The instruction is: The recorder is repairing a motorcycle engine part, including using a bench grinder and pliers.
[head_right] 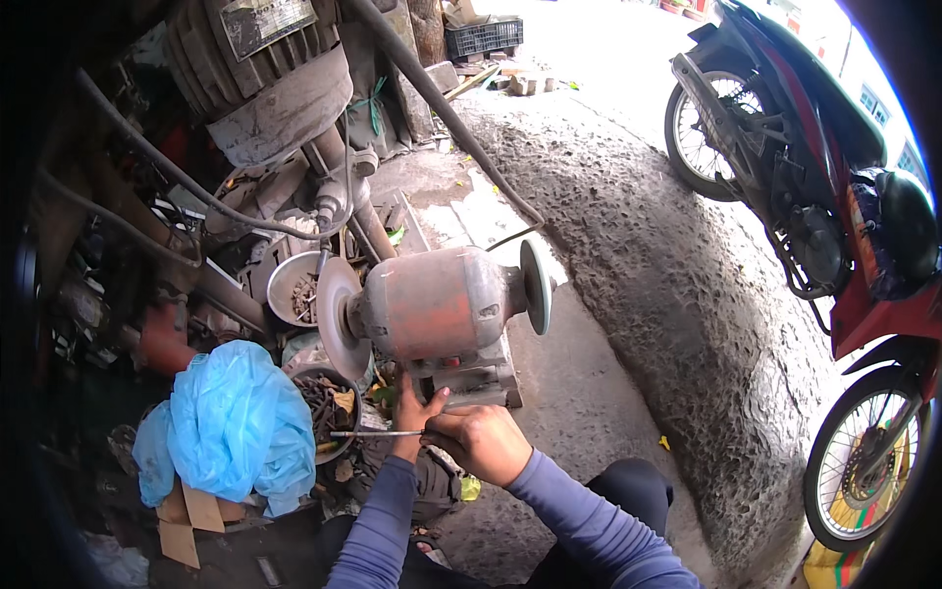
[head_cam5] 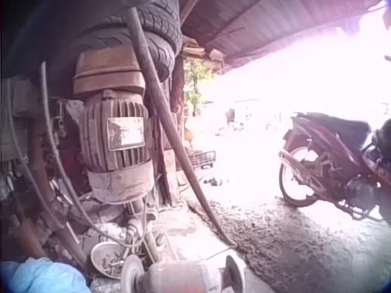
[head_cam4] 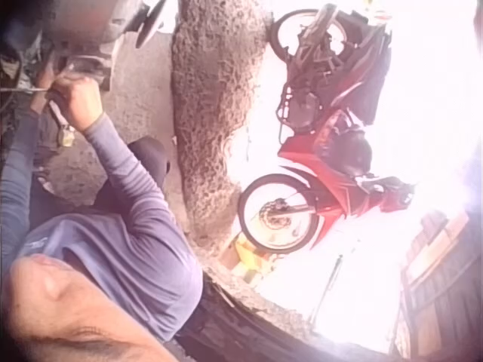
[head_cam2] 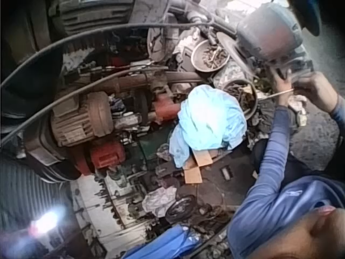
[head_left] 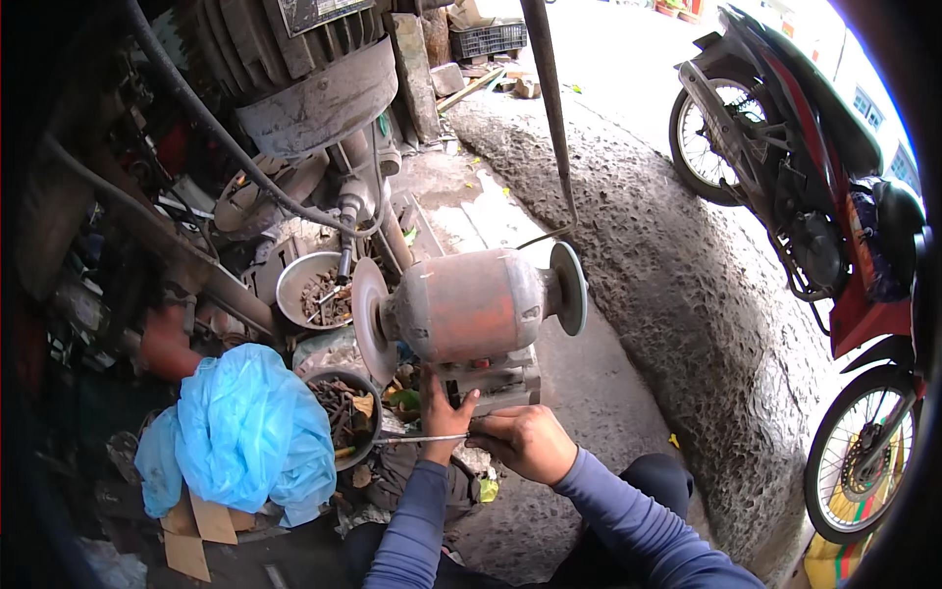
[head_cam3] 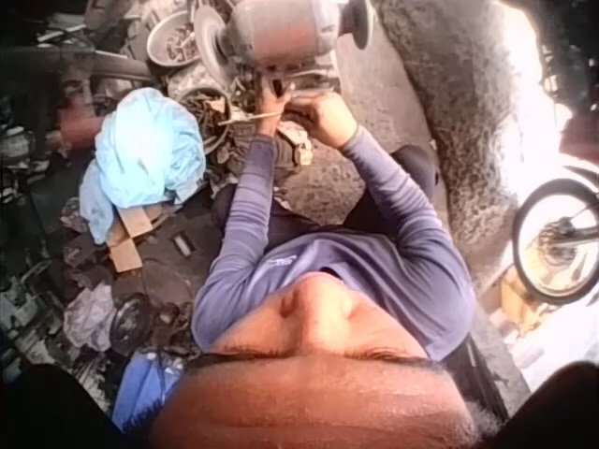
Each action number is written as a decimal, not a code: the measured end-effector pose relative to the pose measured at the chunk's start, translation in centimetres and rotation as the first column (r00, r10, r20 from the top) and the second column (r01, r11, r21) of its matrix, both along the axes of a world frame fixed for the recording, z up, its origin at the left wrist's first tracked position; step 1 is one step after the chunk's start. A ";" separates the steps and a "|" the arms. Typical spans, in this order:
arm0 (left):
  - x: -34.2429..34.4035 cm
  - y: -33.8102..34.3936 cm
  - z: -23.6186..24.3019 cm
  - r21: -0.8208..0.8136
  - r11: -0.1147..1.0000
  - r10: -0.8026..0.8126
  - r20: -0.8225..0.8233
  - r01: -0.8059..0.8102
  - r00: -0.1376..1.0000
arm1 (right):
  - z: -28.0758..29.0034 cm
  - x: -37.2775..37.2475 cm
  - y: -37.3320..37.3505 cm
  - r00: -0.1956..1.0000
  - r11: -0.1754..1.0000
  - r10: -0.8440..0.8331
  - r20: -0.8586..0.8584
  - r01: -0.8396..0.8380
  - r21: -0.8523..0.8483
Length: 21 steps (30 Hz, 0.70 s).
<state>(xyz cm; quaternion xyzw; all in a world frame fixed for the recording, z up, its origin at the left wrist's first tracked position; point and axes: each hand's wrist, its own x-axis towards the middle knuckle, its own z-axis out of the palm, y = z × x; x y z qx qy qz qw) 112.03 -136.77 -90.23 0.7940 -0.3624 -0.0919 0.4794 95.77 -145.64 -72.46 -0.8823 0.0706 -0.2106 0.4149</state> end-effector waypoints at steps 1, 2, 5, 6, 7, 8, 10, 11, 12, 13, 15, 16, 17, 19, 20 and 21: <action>-0.1 0.3 0.5 -0.014 1.000 -0.016 -0.017 0.015 1.000 | -0.1 0.1 0.1 1.000 1.000 0.004 0.009 -0.004 -0.007; -0.3 0.9 0.9 -0.011 1.000 -0.010 -0.017 0.010 1.000 | -0.1 0.3 0.1 1.000 1.000 0.010 0.010 -0.010 -0.004; -1.7 3.1 5.4 0.352 0.929 -0.110 -0.034 0.115 0.993 | -0.6 0.5 -0.3 1.000 1.000 -0.020 -0.005 0.020 -0.010; -2.3 3.5 9.3 0.411 0.885 -0.240 -0.003 0.219 0.971 | -0.8 0.2 -0.7 0.999 0.999 -0.043 -0.011 0.043 -0.020; -1.4 4.6 11.4 0.515 0.782 -0.292 -0.193 0.351 0.937 | -1.0 0.3 -0.7 0.998 0.998 -0.058 0.018 0.058 -0.020; 0.0 5.8 12.8 0.570 0.658 -0.311 -0.389 0.492 0.867 | -0.9 0.5 -0.7 0.997 0.997 -0.074 -0.002 0.074 -0.023; 2.5 8.9 15.7 0.316 0.758 -0.336 -0.560 0.571 0.757 | 0.0 1.1 -0.2 0.994 0.994 -0.106 -0.019 0.106 -0.030; 3.4 10.6 15.7 0.196 0.863 -0.256 -0.626 0.466 0.737 | -0.1 1.5 0.1 0.994 0.994 -0.102 -0.028 0.101 -0.036; 4.2 11.8 16.6 -0.007 0.928 -0.271 -0.700 0.372 0.661 | -0.3 2.0 0.4 0.997 0.997 -0.075 -0.028 0.074 -0.027; 4.4 12.4 17.4 -0.154 0.964 -0.260 -0.698 0.215 0.667 | -0.6 2.5 0.7 0.998 0.997 -0.051 -0.021 0.050 -0.055; 4.9 13.1 17.3 -0.308 0.951 -0.220 -0.684 -0.001 0.696 | -1.1 3.5 1.4 0.999 0.996 -0.029 -0.021 0.027 -0.085; 5.1 13.4 16.9 -0.317 0.947 -0.184 -0.673 -0.054 0.716 | -1.4 4.0 1.7 0.999 0.996 -0.019 -0.026 0.017 -0.082; 5.3 13.5 16.6 -0.343 0.937 -0.187 -0.647 -0.064 0.739 | -1.5 4.7 2.0 0.998 0.997 -0.013 -0.065 0.008 -0.079; 5.8 13.8 16.2 -0.337 0.934 -0.137 -0.636 -0.114 0.760 | -1.1 5.9 2.5 0.996 0.998 -0.011 -0.092 0.006 -0.063; 6.1 13.9 15.9 -0.334 0.929 -0.091 -0.619 -0.156 0.780 | -1.5 6.5 2.7 0.995 0.998 -0.007 -0.098 0.001 -0.063; 6.3 13.7 15.6 -0.331 0.921 -0.044 -0.611 -0.205 0.790 | -2.3 7.1 2.8 0.998 0.996 -0.015 -0.067 0.009 -0.087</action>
